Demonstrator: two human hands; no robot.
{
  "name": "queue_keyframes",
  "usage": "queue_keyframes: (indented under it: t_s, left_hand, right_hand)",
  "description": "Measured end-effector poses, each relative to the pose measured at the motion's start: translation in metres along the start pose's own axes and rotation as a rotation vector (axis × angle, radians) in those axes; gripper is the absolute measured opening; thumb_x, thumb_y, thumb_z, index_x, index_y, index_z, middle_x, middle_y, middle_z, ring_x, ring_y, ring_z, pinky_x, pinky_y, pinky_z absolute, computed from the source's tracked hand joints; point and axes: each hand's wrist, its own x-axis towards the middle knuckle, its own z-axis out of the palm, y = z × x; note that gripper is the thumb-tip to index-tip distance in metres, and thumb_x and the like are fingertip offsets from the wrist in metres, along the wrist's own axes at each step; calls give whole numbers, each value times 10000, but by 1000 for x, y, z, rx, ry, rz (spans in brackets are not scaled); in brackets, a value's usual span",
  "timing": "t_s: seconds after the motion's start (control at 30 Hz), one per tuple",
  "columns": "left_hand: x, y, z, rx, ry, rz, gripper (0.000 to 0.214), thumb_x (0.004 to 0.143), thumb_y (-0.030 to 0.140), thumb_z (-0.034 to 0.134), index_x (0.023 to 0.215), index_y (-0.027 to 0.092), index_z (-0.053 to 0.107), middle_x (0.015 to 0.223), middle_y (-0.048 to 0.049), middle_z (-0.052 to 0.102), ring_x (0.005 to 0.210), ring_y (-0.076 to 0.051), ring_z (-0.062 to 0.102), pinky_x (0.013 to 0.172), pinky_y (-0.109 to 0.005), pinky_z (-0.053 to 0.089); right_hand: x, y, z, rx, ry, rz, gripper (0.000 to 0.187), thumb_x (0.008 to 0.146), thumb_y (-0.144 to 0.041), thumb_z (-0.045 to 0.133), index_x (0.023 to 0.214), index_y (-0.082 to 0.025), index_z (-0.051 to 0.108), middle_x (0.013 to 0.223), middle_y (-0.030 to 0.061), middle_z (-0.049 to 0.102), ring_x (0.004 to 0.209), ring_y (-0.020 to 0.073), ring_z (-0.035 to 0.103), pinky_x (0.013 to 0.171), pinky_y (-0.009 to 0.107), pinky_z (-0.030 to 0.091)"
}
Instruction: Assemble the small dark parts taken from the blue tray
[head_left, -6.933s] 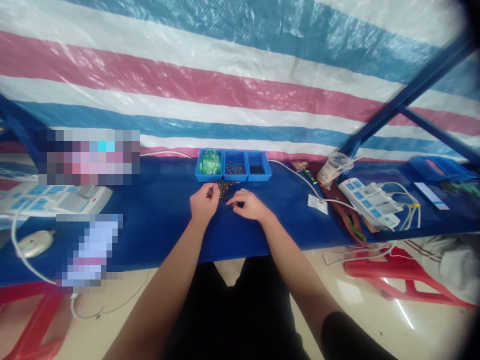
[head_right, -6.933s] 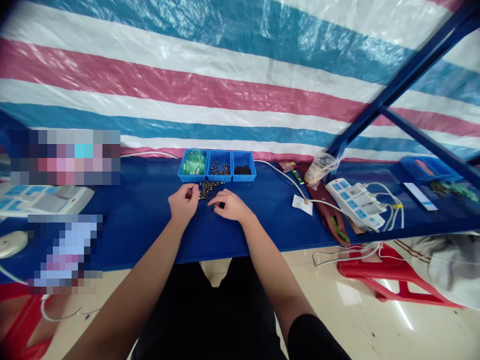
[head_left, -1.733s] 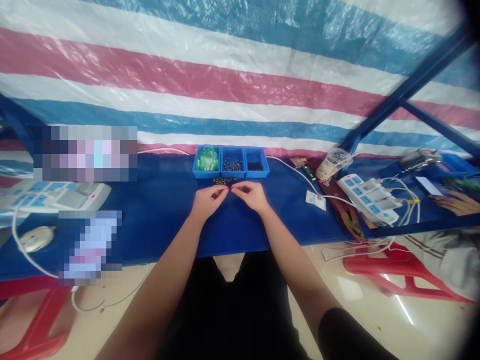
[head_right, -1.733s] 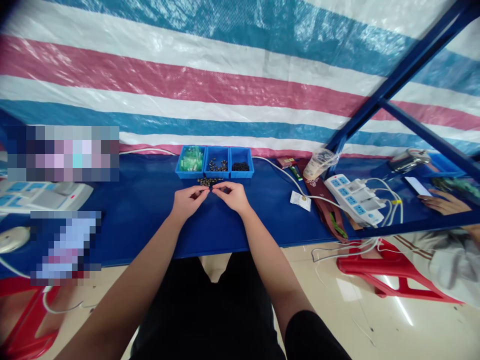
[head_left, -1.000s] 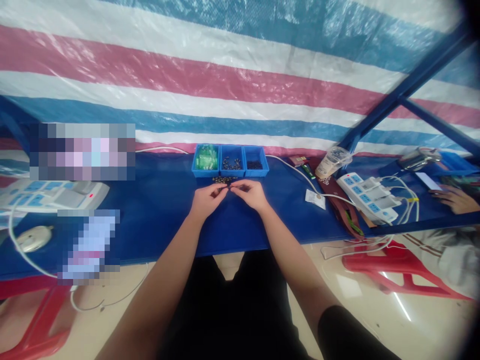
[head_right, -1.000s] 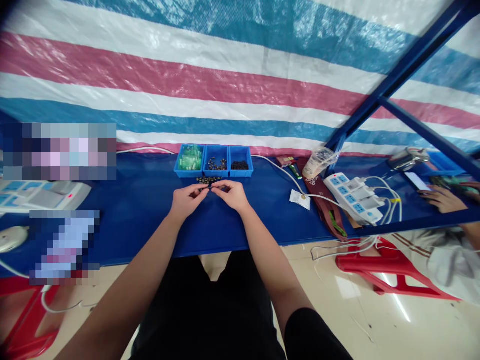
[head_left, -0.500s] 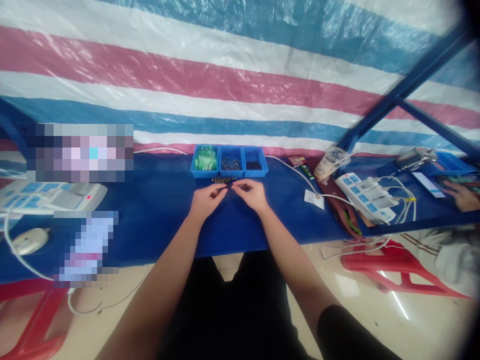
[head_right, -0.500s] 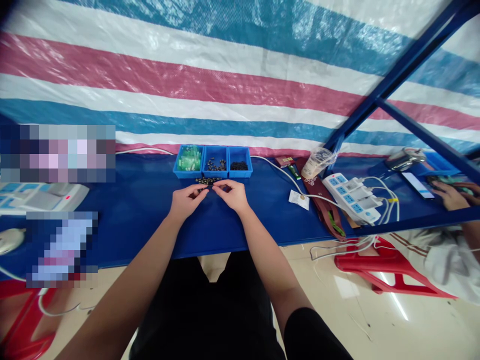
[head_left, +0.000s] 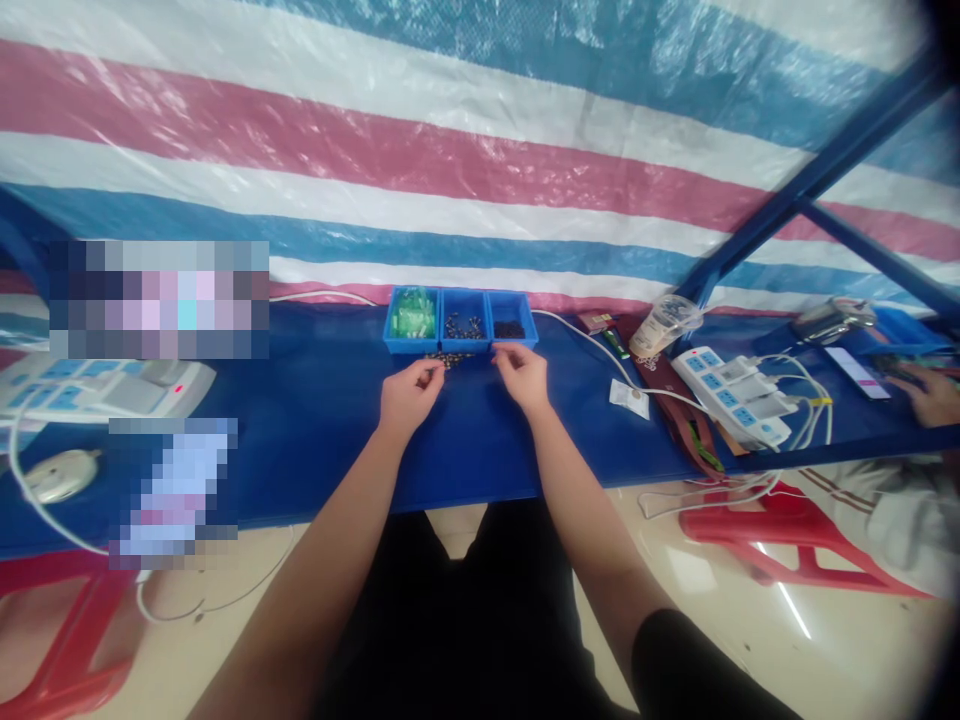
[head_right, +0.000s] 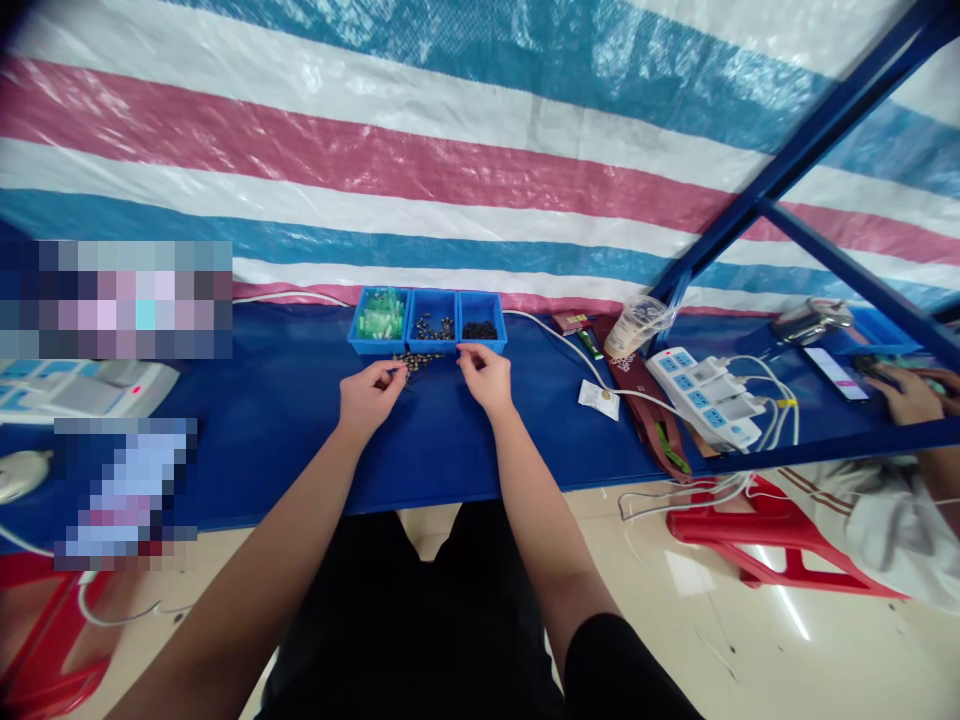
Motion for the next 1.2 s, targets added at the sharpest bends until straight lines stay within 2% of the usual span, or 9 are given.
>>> queue_keyframes:
  t_s: [0.1, 0.17, 0.23, 0.37, 0.5, 0.63, 0.73, 0.93, 1.2]
  left_hand:
    - [2, 2, -2, 16, 88, -76, 223, 870, 377, 606, 949, 210, 731, 559, 44, 568, 526, -93, 537, 629, -227, 438]
    - [3, 3, -3, 18, 107, -97, 217, 871, 369, 604, 957, 208, 722, 562, 46, 569, 526, -93, 537, 626, -227, 432]
    - [3, 4, -4, 17, 106, -91, 208, 872, 359, 602, 955, 205, 716, 564, 46, 569, 530, -92, 539, 629, -226, 430]
    - [2, 4, -4, 20, 67, -57, 200, 871, 346, 601, 956, 204, 714, 563, 45, 572, 526, -92, 538, 624, -222, 430]
    - [1, 3, -3, -2, 0, -19, 207, 872, 350, 593, 944, 203, 720, 572, 38, 578, 532, -94, 546, 615, -219, 437]
    - [0, 2, -2, -66, -95, 7, 256, 868, 380, 604, 1022, 221, 733, 632, 22, 632, 565, -100, 575, 623, -218, 462]
    - [-1, 1, -1, -91, -142, 24, 311, 841, 439, 651, 1059, 236, 740, 655, 16, 658, 587, -111, 594, 636, -225, 479]
    - [-2, -1, 1, -105, -148, 6, 307, 839, 474, 665, 1022, 247, 762, 702, 6, 699, 603, -112, 611, 666, -231, 499]
    - [-1, -2, 0, -107, -135, 24, 308, 833, 474, 675, 1006, 237, 767, 734, -10, 717, 608, -121, 617, 702, -251, 521]
  right_hand:
    - [-13, -7, 10, -117, -294, -151, 192, 850, -315, 645, 972, -214, 754, 844, 30, 728, 726, 151, 619, 743, 295, 506]
    - [-17, -11, 19, -227, -422, -269, 185, 823, -331, 708, 961, -221, 761, 854, 35, 712, 800, 170, 594, 797, 316, 479]
    - [-19, -13, 27, -323, -461, -333, 195, 810, -366, 743, 939, -221, 768, 874, 46, 693, 824, 180, 564, 824, 336, 452]
    - [-19, -14, 34, -406, -495, -360, 129, 863, -346, 704, 853, -235, 768, 898, 48, 673, 835, 183, 534, 830, 346, 410]
    - [-19, -16, 33, -412, -489, -355, 128, 913, -294, 639, 860, -209, 719, 918, 56, 676, 876, 198, 554, 833, 349, 407]
    - [-17, -19, 25, -288, -358, -292, 151, 960, -292, 553, 952, -203, 675, 932, 65, 687, 894, 205, 591, 866, 351, 438]
    - [-16, -20, 19, -185, -332, -270, 163, 962, -316, 543, 970, -214, 669, 949, 63, 691, 920, 204, 607, 878, 342, 465]
    - [-17, -22, 17, -91, -312, -253, 176, 957, -337, 547, 962, -213, 672, 948, 59, 689, 914, 189, 620, 864, 318, 484]
    - [-18, -22, 21, 12, -295, -155, 223, 927, -399, 585, 944, -204, 693, 925, 54, 701, 820, 164, 636, 761, 295, 503]
